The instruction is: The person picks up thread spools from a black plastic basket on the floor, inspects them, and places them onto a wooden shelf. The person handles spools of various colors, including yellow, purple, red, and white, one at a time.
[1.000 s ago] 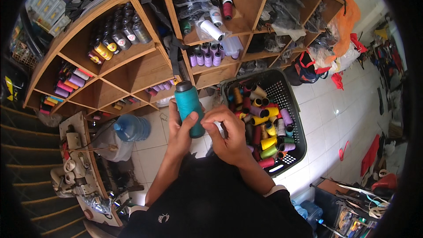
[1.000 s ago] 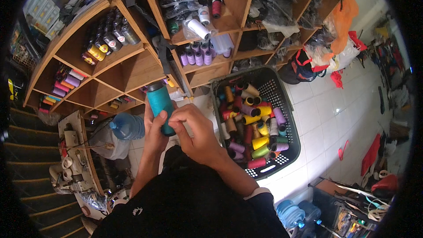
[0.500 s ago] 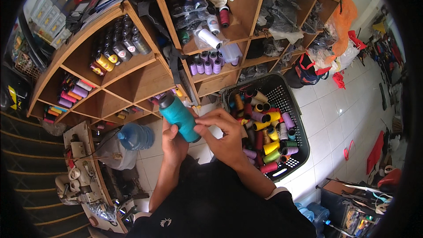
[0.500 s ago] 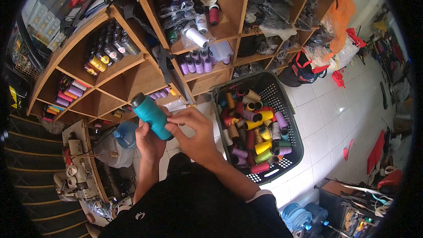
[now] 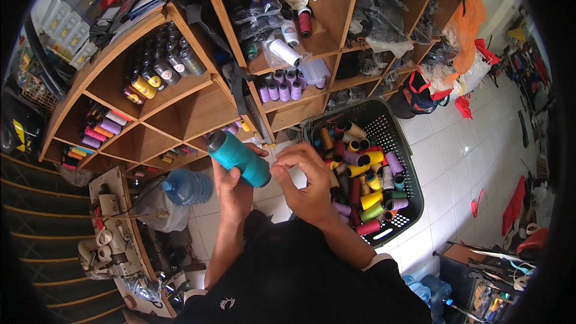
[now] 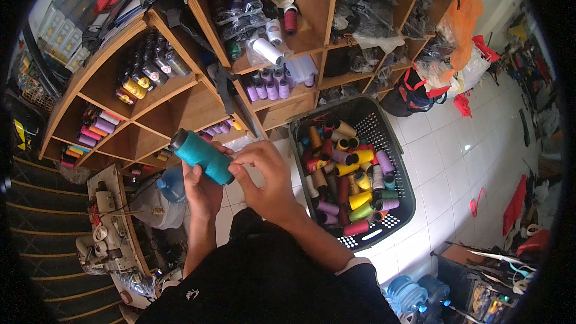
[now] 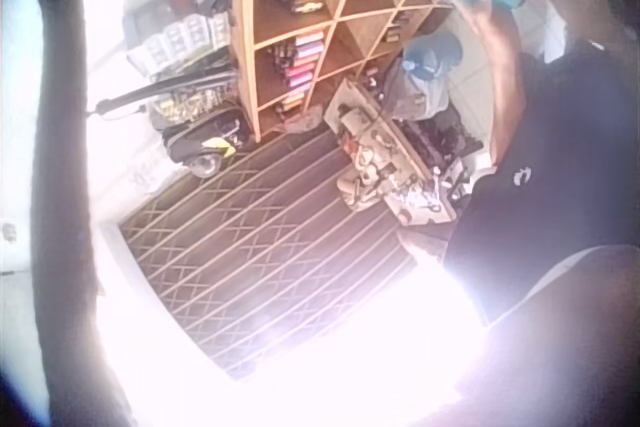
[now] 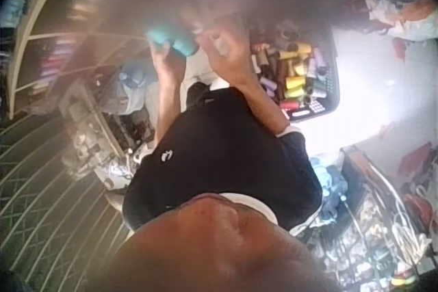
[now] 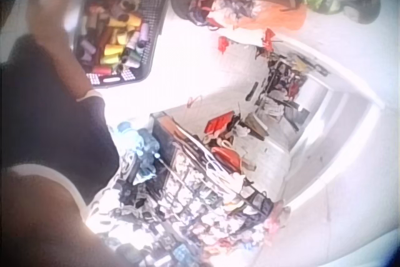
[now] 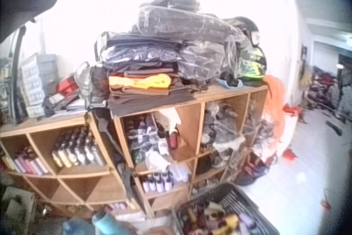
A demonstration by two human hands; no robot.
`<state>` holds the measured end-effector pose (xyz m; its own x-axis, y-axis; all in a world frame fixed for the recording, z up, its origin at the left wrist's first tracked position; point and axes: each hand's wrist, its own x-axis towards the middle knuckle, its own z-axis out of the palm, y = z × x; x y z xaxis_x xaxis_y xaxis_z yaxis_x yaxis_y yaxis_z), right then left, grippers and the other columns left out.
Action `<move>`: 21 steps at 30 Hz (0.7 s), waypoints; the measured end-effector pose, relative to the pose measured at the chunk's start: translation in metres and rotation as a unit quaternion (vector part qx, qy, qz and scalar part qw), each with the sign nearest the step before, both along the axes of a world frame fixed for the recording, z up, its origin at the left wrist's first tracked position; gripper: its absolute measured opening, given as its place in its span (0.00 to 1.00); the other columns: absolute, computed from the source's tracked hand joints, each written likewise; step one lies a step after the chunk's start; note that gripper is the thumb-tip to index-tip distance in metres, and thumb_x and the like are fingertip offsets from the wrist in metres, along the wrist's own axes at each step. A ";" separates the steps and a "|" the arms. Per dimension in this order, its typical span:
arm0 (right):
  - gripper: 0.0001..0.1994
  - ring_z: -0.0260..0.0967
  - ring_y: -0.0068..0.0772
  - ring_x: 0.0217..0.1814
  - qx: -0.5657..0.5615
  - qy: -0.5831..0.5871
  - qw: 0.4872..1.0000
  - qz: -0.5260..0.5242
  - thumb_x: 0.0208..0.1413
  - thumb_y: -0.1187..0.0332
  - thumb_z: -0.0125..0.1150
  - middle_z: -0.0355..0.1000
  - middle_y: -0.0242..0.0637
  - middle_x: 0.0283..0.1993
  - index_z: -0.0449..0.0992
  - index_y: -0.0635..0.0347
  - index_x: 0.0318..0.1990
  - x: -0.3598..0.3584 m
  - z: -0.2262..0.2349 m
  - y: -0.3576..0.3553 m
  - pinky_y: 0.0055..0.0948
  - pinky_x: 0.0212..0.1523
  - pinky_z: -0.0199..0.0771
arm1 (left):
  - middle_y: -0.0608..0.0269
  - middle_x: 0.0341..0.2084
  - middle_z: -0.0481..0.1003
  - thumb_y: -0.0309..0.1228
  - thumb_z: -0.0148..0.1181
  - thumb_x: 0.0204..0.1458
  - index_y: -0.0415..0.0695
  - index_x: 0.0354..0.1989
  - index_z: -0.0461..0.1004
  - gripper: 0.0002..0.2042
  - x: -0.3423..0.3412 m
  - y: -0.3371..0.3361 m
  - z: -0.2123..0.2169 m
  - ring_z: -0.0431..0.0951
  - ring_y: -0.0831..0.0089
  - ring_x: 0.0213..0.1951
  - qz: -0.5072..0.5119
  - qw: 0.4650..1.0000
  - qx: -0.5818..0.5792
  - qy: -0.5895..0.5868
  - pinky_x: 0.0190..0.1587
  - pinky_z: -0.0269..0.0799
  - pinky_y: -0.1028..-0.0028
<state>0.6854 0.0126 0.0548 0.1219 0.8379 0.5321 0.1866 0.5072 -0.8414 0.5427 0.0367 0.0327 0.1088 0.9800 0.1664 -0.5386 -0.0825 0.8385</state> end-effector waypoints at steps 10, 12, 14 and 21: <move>0.08 0.67 0.27 0.36 -0.003 0.013 0.999 0.044 0.48 0.74 0.66 0.71 0.38 0.37 0.78 0.63 0.37 -0.002 -0.016 0.003 0.24 0.36 0.67 | 0.47 0.44 0.68 0.44 0.60 0.44 0.41 0.56 0.56 0.33 -0.005 -0.008 0.002 0.70 0.60 0.46 -0.036 0.999 0.004 -0.012 0.50 0.67 0.63; 0.06 0.66 0.27 0.35 -0.018 0.044 0.997 0.064 0.49 0.74 0.64 0.70 0.37 0.35 0.77 0.64 0.34 -0.001 -0.015 0.003 0.23 0.36 0.66 | 0.47 0.44 0.67 0.44 0.60 0.43 0.41 0.57 0.56 0.34 -0.007 -0.008 0.000 0.70 0.60 0.46 -0.058 0.998 0.006 -0.019 0.50 0.66 0.63; 0.04 0.66 0.29 0.34 -0.033 0.069 0.994 0.076 0.51 0.74 0.63 0.69 0.37 0.33 0.75 0.64 0.33 0.000 -0.012 0.003 0.25 0.36 0.65 | 0.47 0.45 0.67 0.43 0.60 0.43 0.41 0.57 0.56 0.33 -0.004 -0.006 0.001 0.70 0.60 0.46 -0.060 0.998 0.017 -0.029 0.50 0.66 0.63; 0.05 0.66 0.38 0.36 -0.006 0.014 1.000 -0.003 0.51 0.74 0.61 0.68 0.40 0.33 0.73 0.63 0.33 -0.007 -0.011 0.000 0.31 0.38 0.65 | 0.51 0.43 0.67 0.43 0.59 0.45 0.41 0.56 0.56 0.32 0.009 -0.015 0.011 0.69 0.62 0.46 0.007 0.999 -0.012 0.030 0.51 0.65 0.64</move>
